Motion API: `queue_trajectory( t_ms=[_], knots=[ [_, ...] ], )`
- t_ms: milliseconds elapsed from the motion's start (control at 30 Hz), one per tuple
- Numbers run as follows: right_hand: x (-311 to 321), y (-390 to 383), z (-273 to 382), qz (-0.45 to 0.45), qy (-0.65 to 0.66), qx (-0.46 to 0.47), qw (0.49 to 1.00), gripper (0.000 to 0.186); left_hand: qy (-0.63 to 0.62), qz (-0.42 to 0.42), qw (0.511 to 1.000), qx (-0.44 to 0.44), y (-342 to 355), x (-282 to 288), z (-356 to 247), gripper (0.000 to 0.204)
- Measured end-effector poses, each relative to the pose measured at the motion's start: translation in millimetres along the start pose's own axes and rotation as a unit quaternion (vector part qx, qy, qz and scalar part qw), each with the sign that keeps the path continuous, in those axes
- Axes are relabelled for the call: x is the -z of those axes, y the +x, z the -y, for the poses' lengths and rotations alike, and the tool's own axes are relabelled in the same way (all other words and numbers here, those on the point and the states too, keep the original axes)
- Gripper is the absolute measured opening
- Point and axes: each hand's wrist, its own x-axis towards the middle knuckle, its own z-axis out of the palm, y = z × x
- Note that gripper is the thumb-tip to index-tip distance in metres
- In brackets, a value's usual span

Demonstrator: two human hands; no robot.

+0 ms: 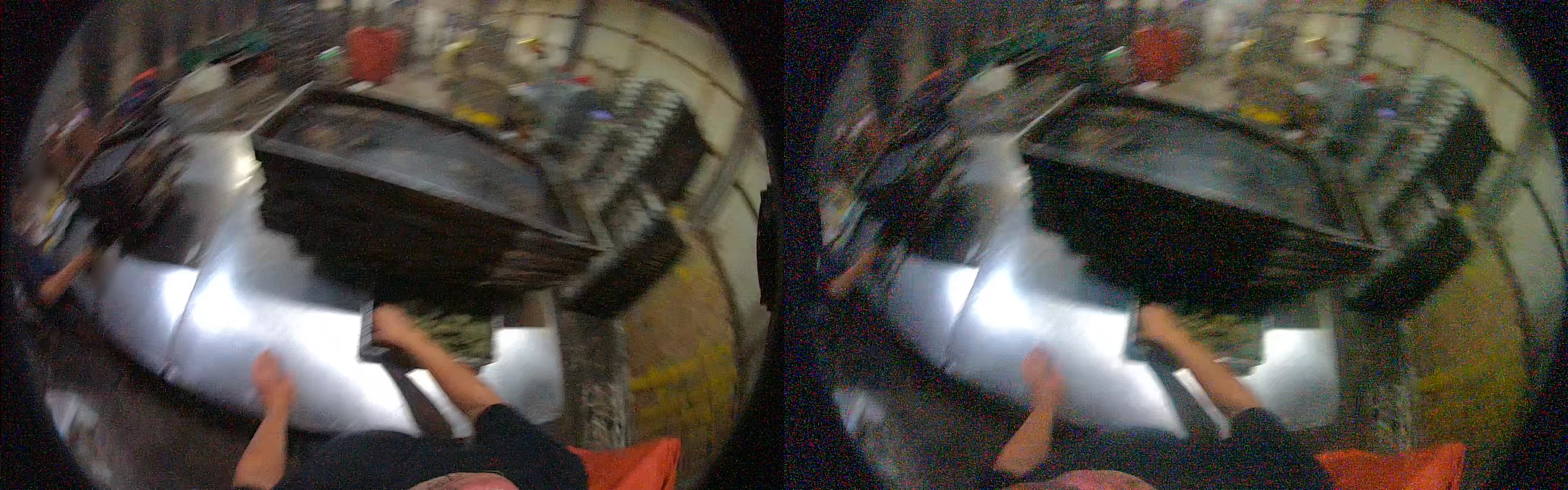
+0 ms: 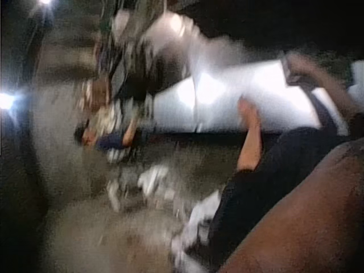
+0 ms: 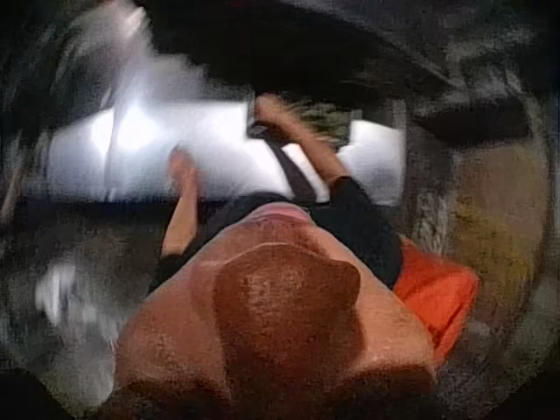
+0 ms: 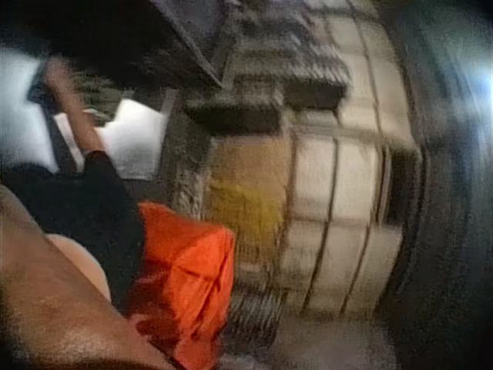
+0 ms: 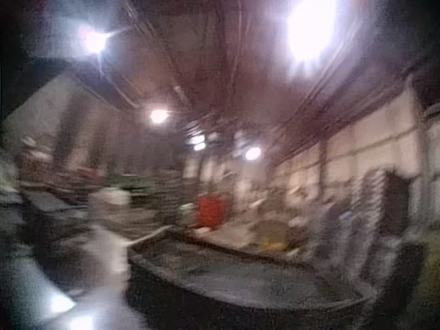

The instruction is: The person repeatedly picks up small green food items from a tray on a stainless steel table and places them into a smaller container. The person handles the items one by one, moving them between containers in a warehouse-like setting with stacked trays and another worker visible in the background.

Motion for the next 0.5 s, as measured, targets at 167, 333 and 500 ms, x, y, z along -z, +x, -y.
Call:
queue_trajectory(
  t_ms=[167, 333, 500],
  knots=[
    [-26.3, 31.1, -2.5, -0.064, -0.017, -0.06, 0.996, 0.027, -0.023, 0.028, 0.998, 0.049, -5.0, -19.2, 14.9, 0.047],
    [-15.1, 29.3, -35.1, -0.116, 0.011, -0.072, 0.991, 0.02, -0.051, 0.005, 0.999, 0.013, 12.0, 7.2, -19.8, 0.044],
    [-2.5, 26.0, 16.0, -0.155, 0.019, -0.024, 0.988, 0.017, -0.028, -0.028, 0.999, 0.008, 4.6, -0.2, 14.3, 0.051]
  ],
)
